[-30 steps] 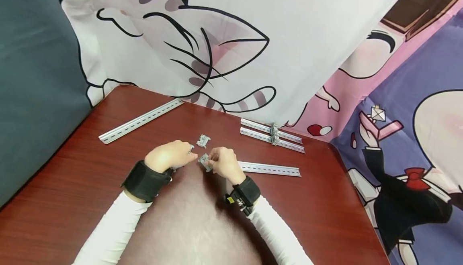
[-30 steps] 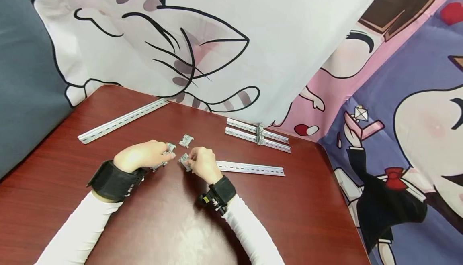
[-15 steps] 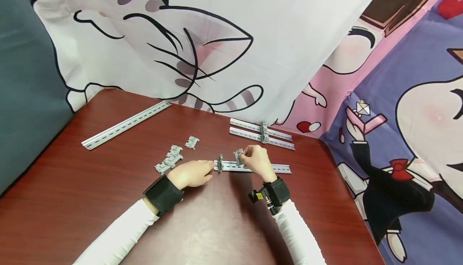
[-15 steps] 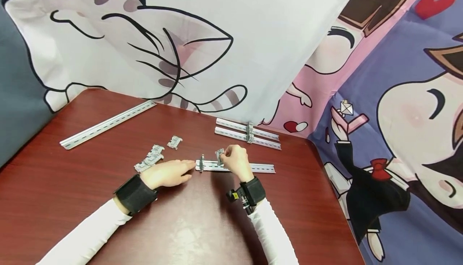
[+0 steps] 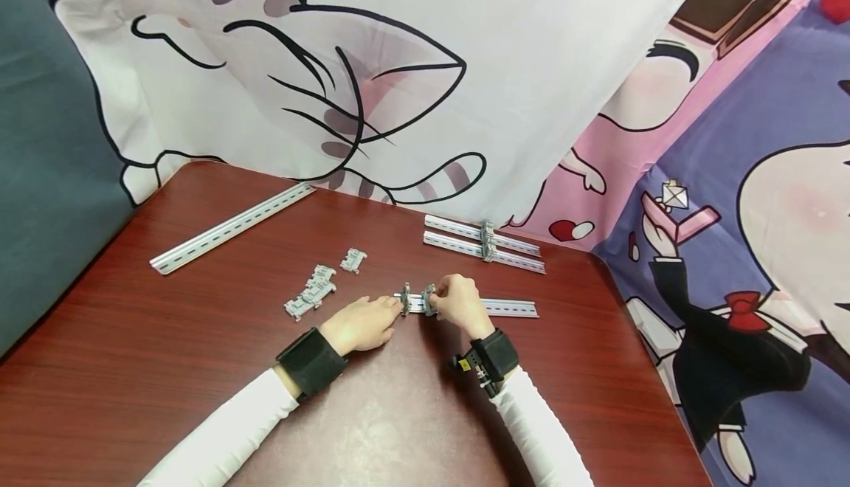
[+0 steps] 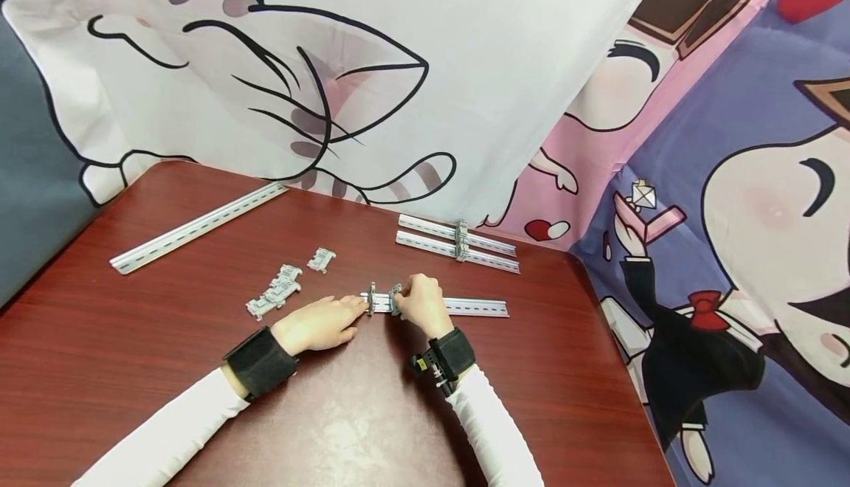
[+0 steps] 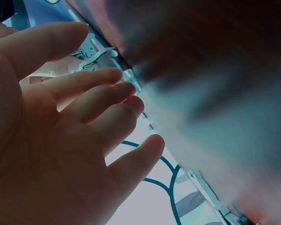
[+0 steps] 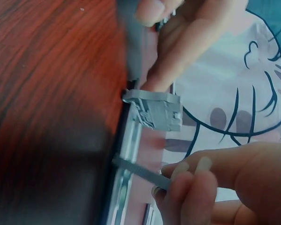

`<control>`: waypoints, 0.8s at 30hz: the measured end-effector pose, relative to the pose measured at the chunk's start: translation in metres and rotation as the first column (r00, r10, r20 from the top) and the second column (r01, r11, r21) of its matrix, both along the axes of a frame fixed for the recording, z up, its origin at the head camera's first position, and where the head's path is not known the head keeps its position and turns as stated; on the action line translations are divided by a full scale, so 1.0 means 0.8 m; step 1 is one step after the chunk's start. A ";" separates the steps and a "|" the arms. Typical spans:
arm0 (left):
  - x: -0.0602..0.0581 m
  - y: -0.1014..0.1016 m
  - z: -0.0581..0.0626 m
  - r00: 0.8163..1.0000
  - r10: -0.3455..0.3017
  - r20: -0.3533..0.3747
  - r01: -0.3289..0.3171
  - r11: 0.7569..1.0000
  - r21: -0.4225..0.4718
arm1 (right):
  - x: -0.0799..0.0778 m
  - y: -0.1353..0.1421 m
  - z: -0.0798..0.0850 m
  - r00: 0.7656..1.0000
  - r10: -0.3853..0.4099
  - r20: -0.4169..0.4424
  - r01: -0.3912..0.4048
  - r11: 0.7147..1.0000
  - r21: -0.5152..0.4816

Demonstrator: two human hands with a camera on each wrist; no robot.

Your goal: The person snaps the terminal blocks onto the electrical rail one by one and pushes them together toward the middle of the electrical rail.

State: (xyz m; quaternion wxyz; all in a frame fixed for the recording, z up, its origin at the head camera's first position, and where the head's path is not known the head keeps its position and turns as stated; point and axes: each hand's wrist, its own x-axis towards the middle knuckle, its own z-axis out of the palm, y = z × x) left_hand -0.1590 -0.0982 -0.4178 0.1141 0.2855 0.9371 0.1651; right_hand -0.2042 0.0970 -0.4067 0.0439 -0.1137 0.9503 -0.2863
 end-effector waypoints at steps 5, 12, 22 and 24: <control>-0.001 0.002 -0.004 1.000 0.003 -0.023 -0.003 1.000 -0.021 | -0.001 -0.006 -0.005 0.999 0.043 -0.028 -0.042 0.998 0.052; 0.001 0.004 -0.003 1.000 0.020 -0.024 -0.020 1.000 -0.013 | -0.008 -0.015 -0.004 0.996 0.085 -0.005 -0.082 0.980 0.181; 0.006 0.001 -0.005 0.999 0.020 -0.034 -0.020 1.000 -0.007 | -0.028 -0.023 0.000 0.971 0.047 0.235 -0.090 0.980 0.176; 0.003 0.001 -0.005 1.000 0.015 -0.002 -0.015 1.000 -0.007 | -0.029 -0.023 0.000 0.970 0.047 0.239 -0.094 0.978 0.186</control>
